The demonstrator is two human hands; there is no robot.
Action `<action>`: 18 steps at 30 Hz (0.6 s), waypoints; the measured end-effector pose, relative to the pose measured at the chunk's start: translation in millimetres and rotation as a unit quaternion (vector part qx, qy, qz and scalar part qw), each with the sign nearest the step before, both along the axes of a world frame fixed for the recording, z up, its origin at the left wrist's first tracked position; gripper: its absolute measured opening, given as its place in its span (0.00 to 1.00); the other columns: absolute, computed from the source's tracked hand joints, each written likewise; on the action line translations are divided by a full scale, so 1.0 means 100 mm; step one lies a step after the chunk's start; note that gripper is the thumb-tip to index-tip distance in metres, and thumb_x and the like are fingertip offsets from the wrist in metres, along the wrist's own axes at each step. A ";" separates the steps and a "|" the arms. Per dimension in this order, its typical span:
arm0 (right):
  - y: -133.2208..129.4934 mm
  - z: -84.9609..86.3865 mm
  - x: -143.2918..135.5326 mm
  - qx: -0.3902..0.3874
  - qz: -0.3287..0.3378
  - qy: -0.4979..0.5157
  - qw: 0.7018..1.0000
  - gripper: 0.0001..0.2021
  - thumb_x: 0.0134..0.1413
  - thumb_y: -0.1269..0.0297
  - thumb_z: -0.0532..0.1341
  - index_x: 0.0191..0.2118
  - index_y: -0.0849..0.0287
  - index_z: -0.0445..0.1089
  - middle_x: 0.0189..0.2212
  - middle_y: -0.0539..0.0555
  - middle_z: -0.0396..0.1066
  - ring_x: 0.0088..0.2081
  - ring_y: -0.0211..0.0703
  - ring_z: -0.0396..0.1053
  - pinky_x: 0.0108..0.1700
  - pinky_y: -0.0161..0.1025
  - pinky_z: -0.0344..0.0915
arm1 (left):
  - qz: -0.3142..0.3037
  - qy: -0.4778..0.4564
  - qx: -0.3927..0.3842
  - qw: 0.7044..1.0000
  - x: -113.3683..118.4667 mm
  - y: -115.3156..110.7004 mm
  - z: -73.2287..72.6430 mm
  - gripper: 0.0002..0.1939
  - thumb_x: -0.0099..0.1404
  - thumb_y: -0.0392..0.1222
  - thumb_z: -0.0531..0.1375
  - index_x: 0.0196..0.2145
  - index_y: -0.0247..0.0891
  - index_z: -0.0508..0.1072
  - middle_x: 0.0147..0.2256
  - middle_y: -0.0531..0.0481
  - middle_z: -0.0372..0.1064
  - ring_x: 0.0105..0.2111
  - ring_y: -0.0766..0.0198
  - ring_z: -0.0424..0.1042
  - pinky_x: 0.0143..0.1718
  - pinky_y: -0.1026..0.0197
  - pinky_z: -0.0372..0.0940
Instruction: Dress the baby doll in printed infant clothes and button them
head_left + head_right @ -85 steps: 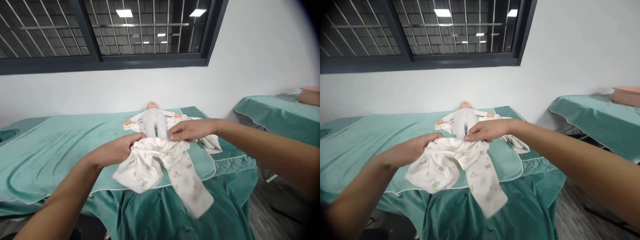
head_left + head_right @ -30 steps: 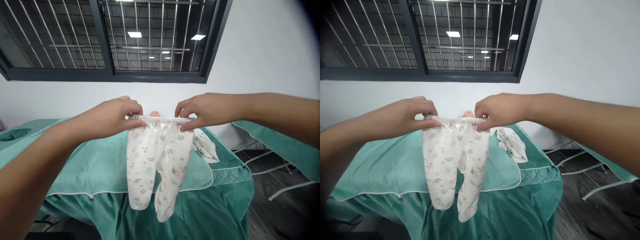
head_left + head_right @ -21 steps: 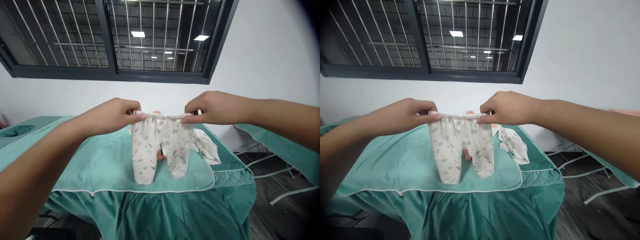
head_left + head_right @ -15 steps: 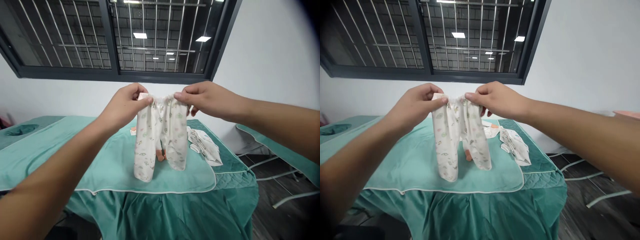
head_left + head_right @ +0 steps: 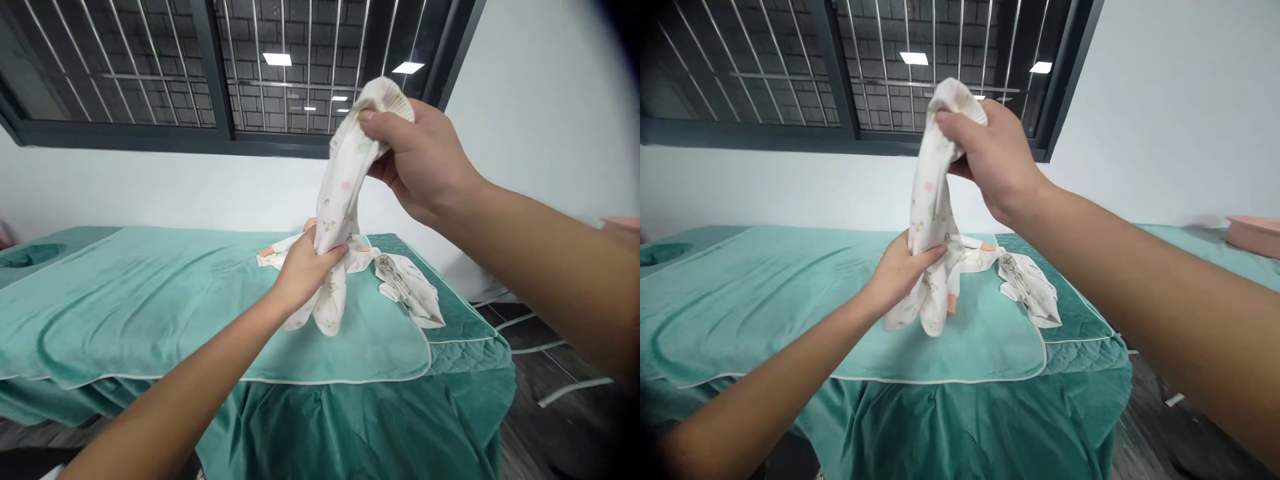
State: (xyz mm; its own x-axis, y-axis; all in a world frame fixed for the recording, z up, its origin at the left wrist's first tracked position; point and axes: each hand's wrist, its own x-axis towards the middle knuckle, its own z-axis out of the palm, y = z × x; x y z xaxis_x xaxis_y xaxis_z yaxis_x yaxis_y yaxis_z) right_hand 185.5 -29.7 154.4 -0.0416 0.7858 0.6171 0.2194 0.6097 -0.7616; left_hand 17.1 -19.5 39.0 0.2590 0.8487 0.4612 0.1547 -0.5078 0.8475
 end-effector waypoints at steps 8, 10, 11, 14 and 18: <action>0.39 -1.32 0.11 -0.323 0.040 -0.038 0.945 0.17 0.57 0.47 0.57 0.44 0.54 0.67 0.45 0.58 0.74 0.39 0.47 0.74 0.36 0.42 0.70 | 0.016 -0.161 -0.010 0.987 -0.10 0.27 -0.18 0.20 0.59 0.53 0.62 0.47 0.44 0.69 0.50 0.48 0.72 0.45 0.55 0.73 0.42 0.58 0.69; 0.39 -1.70 -0.03 -0.412 0.197 -0.174 0.873 0.17 0.57 0.47 0.57 0.37 0.58 0.70 0.38 0.58 0.75 0.35 0.45 0.74 0.34 0.40 0.68 | 0.058 -0.151 -0.034 0.986 -0.14 0.43 -0.23 0.19 0.60 0.56 0.62 0.42 0.43 0.69 0.44 0.48 0.73 0.41 0.57 0.73 0.39 0.59 0.68; 0.40 -1.84 -0.09 -0.416 0.255 -0.225 0.843 0.17 0.55 0.48 0.60 0.34 0.59 0.70 0.37 0.56 0.75 0.33 0.44 0.74 0.34 0.39 0.67 | 0.089 -0.128 -0.056 0.986 -0.17 0.53 -0.28 0.19 0.59 0.58 0.62 0.41 0.42 0.68 0.41 0.48 0.73 0.39 0.57 0.73 0.37 0.59 0.68; 0.62 -2.04 -0.11 -0.344 0.259 -0.330 0.840 0.13 0.55 0.53 0.61 0.30 0.58 0.71 0.30 0.52 0.74 0.33 0.43 0.72 0.36 0.38 0.65 | 0.179 -0.028 -0.154 0.971 -0.26 0.90 -0.60 0.23 0.55 0.60 0.65 0.40 0.42 0.66 0.37 0.49 0.72 0.38 0.55 0.73 0.36 0.56 0.67; 1.31 -2.07 0.19 -0.256 0.100 -0.359 0.892 0.11 0.59 0.55 0.57 0.34 0.55 0.71 0.32 0.51 0.74 0.35 0.44 0.71 0.38 0.40 0.64 | 0.206 0.037 -0.325 0.922 -0.34 1.42 -1.24 0.31 0.50 0.56 0.67 0.46 0.41 0.63 0.42 0.41 0.72 0.44 0.43 0.73 0.42 0.47 0.68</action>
State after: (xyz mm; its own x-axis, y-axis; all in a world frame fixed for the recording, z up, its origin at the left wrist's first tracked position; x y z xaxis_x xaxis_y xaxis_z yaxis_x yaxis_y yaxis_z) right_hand 204.5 101.6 -53.0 -0.4523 0.8897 -0.0627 0.6884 0.3035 -0.6588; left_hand -17.2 122.4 -85.4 -0.1372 0.9730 -0.1854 0.2909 0.2185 0.9315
